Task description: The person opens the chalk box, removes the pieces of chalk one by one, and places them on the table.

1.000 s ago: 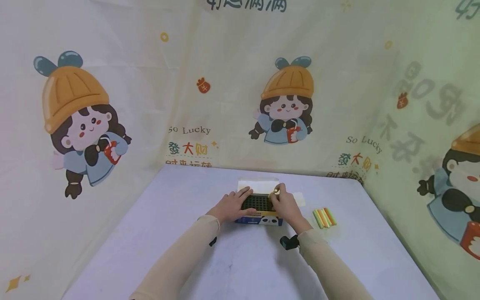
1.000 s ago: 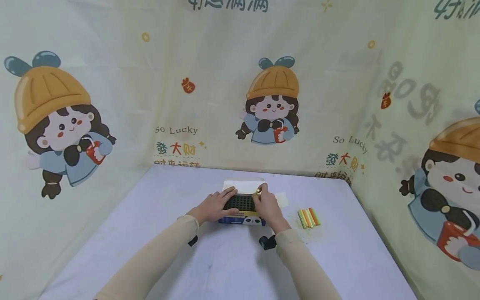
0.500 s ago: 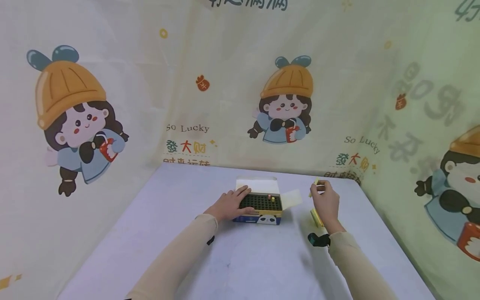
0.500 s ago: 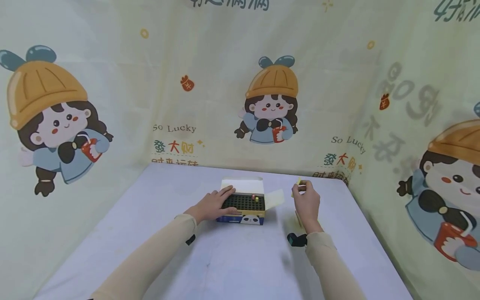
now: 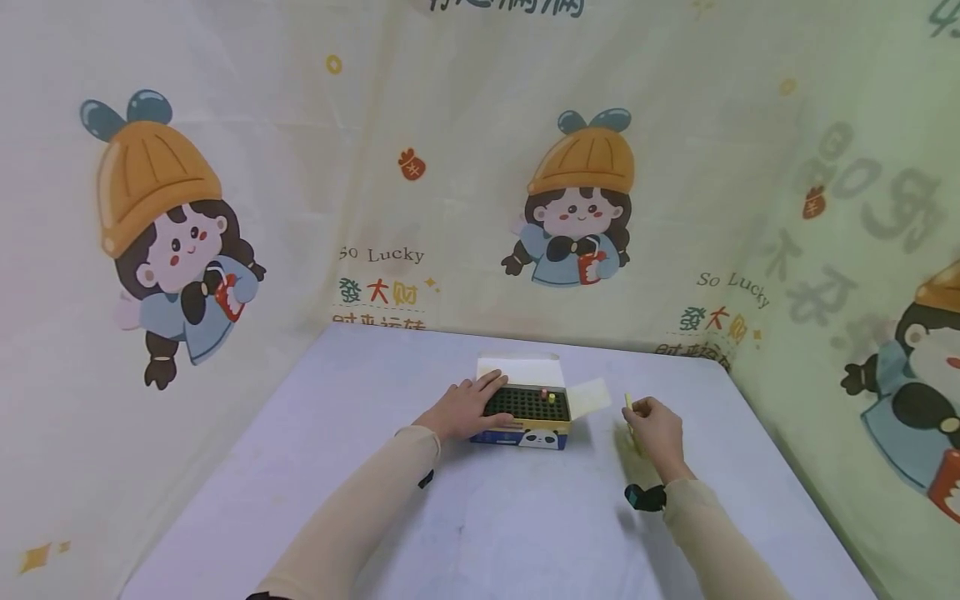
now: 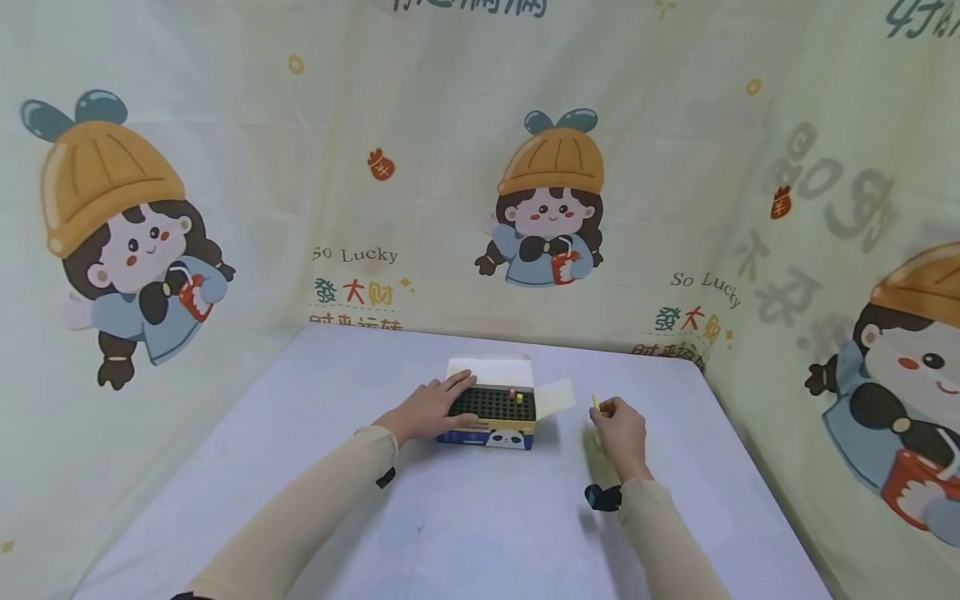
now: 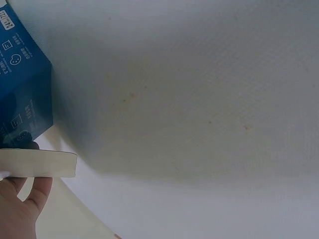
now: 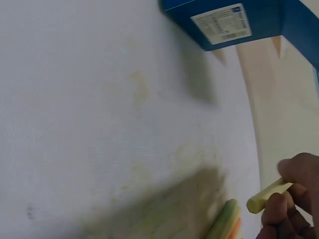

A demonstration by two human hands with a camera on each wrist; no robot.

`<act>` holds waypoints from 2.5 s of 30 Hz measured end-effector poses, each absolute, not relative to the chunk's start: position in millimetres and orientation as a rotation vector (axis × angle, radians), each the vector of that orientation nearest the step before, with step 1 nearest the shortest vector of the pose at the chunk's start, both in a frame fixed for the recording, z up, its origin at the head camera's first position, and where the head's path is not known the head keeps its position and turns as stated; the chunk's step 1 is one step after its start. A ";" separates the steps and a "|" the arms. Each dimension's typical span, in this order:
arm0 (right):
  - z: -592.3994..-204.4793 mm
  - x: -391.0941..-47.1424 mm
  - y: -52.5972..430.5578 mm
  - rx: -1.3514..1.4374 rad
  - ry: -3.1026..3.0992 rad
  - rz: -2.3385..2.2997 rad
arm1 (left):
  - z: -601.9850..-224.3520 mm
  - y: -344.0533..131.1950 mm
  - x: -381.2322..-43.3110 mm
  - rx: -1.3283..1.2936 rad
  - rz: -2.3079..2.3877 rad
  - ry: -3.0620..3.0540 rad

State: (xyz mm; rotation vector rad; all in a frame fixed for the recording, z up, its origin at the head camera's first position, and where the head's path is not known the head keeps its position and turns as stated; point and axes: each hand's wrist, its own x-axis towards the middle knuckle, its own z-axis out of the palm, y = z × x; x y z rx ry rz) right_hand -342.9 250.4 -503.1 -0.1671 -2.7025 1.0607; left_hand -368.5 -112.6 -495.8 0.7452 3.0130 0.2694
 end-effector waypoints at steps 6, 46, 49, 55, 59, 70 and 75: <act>-514.9 -340.9 253.2 -0.219 -2.798 1.067 | -499.2 -111.7 -372.0 0.746 0.272 3.012; -459.0 -351.8 162.4 0.195 -2.461 0.680 | -501.0 -110.3 -372.7 0.746 0.232 3.042; -459.4 -352.4 147.8 0.256 -2.559 0.619 | -499.9 -110.2 -372.4 0.744 0.236 3.039; -470.4 -355.7 132.0 0.260 -2.683 0.534 | -500.0 -109.3 -373.5 0.737 0.231 3.038; -474.9 -356.7 126.9 0.258 -2.739 0.435 | -501.3 -109.3 -374.5 0.735 0.213 3.041; -482.2 -364.9 128.8 0.187 -2.854 0.467 | -502.1 -110.2 -373.9 0.727 0.229 3.039; -480.8 -363.3 129.4 0.206 -2.853 0.479 | -503.7 -111.4 -374.6 0.739 0.247 3.036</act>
